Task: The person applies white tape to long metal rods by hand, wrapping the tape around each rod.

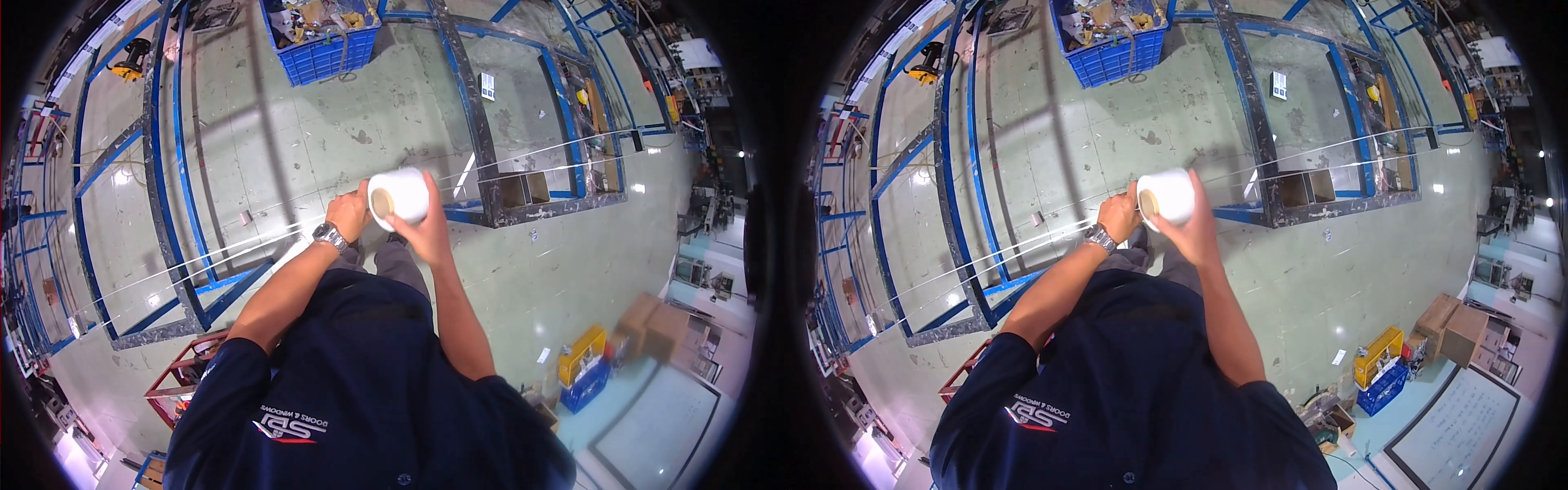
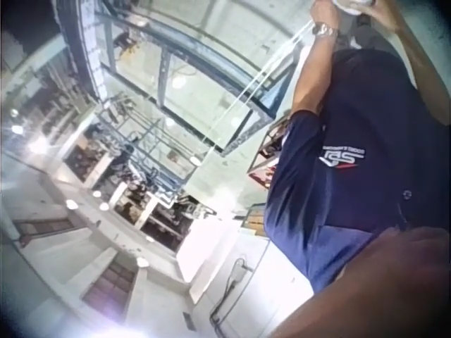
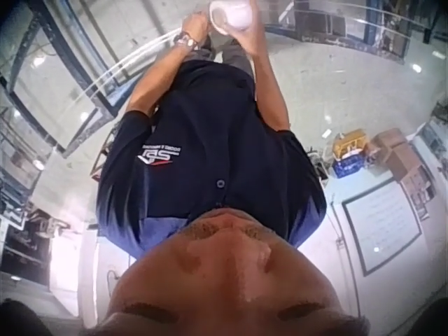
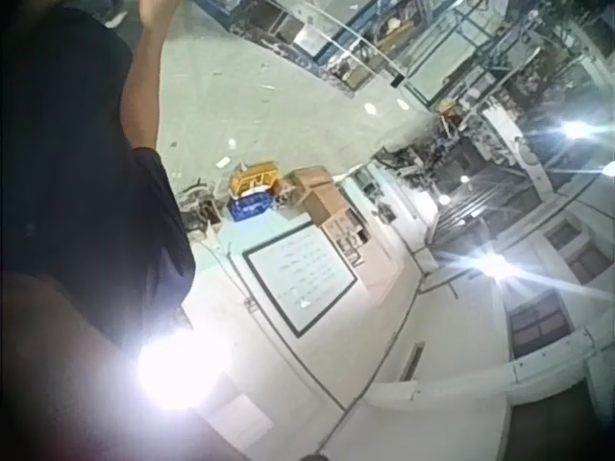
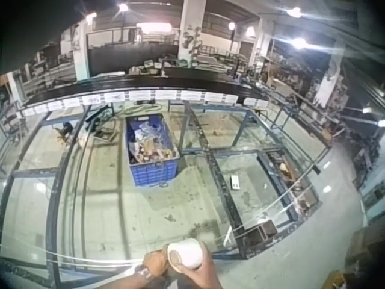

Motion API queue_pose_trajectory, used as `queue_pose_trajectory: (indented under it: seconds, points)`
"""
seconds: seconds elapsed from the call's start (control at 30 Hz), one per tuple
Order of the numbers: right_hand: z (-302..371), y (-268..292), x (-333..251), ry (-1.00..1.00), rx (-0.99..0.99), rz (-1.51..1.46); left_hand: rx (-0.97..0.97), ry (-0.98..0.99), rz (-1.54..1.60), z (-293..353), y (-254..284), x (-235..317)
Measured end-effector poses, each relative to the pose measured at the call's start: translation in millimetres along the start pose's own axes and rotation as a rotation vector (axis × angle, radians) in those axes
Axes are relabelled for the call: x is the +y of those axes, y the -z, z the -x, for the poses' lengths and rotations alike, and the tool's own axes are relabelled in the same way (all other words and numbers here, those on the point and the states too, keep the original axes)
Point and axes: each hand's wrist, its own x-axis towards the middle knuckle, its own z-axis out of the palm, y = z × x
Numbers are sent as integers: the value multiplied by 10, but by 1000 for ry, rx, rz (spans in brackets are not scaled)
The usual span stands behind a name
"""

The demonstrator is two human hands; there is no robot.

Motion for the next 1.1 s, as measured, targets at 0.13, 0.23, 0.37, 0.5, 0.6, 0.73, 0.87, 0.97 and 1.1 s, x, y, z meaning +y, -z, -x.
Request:
queue_pose_trajectory:
  seconds: [0.13,0.23,0.37,0.5,0.6,0.73,0.87,0.97,1.1]
  points:
    - [335,32,261,-179,2,-571,88,-161,33,-22,-153,-84]
    - [453,42,487,-323,-8,-646,61,-183,21,-49,-113,5]
    - [486,-67,825,-389,-67,-558,62,-194,68,-53,-168,-61]
    - [432,-493,1211,-420,-95,-643,81,-201,46,-67,-179,-3]
    - [351,-836,1488,-619,-56,-694,128,-195,39,-162,-126,-20]
    - [151,-1058,1273,-1206,37,-985,116,-136,45,-258,-129,-134]
    - [77,-1176,1416,-963,-82,-1670,73,-146,92,-284,-94,-68]
    - [-69,-1205,1674,-899,-90,-1630,10,-158,127,-280,-52,14]
    - [-471,-1176,1686,-912,-144,-1487,-42,-197,194,-286,-23,-151]
